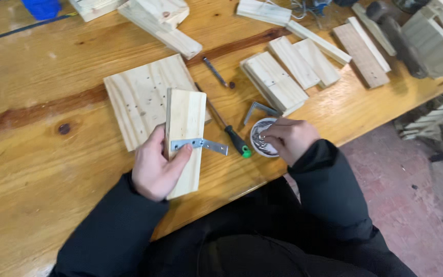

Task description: The person assembles small wooden boxes by attaching metal corner brackets to pre-drilled wooden pieces using a screwdriver. They place screws into the bracket holes and tighten them, then connect the pieces to form a box shape.

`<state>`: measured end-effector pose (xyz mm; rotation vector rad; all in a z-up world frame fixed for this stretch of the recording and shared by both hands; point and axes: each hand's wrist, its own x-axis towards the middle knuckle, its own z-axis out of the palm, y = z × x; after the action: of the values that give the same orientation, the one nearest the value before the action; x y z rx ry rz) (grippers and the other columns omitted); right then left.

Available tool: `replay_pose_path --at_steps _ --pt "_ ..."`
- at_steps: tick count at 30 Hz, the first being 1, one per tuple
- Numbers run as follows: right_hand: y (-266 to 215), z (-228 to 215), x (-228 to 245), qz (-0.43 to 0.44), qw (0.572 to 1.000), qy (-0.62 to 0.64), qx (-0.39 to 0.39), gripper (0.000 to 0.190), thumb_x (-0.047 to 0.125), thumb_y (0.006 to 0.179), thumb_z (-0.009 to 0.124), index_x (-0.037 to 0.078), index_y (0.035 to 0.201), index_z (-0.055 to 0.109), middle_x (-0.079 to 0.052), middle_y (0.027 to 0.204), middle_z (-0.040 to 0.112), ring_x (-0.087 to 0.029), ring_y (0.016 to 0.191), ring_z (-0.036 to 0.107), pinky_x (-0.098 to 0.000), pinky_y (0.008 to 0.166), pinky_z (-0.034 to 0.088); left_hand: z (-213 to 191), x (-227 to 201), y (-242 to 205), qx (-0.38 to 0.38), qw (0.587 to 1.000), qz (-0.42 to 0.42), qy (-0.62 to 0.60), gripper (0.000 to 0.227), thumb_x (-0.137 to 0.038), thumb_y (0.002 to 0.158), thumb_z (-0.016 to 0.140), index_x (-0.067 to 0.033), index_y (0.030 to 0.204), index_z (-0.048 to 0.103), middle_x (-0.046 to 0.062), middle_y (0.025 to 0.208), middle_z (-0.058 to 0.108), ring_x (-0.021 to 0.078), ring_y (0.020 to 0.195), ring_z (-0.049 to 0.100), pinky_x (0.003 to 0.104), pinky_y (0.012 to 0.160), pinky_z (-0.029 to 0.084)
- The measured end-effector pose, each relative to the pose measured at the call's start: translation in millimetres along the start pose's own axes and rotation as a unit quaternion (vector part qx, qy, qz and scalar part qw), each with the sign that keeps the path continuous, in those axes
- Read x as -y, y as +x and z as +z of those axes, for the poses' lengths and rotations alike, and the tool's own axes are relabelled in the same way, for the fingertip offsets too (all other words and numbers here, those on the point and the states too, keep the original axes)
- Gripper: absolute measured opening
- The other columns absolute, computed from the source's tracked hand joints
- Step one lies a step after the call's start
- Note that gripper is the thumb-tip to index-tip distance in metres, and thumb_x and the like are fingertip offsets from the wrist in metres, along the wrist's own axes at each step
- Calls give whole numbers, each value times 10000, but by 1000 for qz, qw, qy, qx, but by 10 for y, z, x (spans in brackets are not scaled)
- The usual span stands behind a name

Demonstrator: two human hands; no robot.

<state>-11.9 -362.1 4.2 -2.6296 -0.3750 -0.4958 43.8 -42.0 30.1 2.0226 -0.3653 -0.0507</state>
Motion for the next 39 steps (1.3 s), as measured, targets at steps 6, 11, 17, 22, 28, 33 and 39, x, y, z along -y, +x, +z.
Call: replay_pose_path --at_steps 6,11,17,22,28,33,39 --pt "-169 212 -229 101 980 -106 132 65 331 872 755 284 899 791 85 970 758 -229 893 749 -386 804 606 258 268 180 19 996 -41 -82 386 -195 818 767 -95 1181 685 196 929 787 291 927 762 439 797 588" --pt "-146 309 -214 114 974 -132 143 77 339 888 739 289 914 790 109 1044 711 -227 961 739 -385 836 610 267 271 120 14 996 -64 -53 392 -256 825 751 -156 1198 680 175 941 786 344 984 747 462 842 571" --pt "-93 321 -271 58 994 -77 57 78 267 932 718 223 889 766 49 1012 686 -249 961 734 -358 835 602 271 302 77 -2 997 -48 -63 369 -235 827 753 -139 1177 686 180 909 782 340 966 754 454 826 575" --pt "43 229 120 33 996 -18 -75 88 228 1015 666 221 1000 752 39 1006 702 -232 972 731 -312 851 584 298 429 55 -17 994 -4 -104 340 -159 828 760 -107 1156 686 186 888 779 275 879 759 416 740 587" --pt "278 167 861 -78 976 100 -176 104 128 986 710 151 967 809 -18 920 711 -276 847 732 -336 791 590 298 391 3 -32 984 47 -169 321 -108 835 755 -60 1143 681 202 879 766 227 869 706 412 733 593" --pt "386 331 1144 -127 957 119 -230 223 75 813 886 78 1023 811 -69 905 779 -296 853 728 -364 819 597 264 324 -28 -43 993 57 -98 390 -218 813 785 -131 1178 681 204 934 771 426 950 739 482 770 586" --pt "417 674 1102 -115 952 132 -250 252 -2 780 868 106 1001 816 -12 835 780 -257 861 718 -362 837 561 261 280 -28 -38 995 18 -96 360 -218 800 769 -179 1150 694 148 900 786 397 965 747 470 796 592"
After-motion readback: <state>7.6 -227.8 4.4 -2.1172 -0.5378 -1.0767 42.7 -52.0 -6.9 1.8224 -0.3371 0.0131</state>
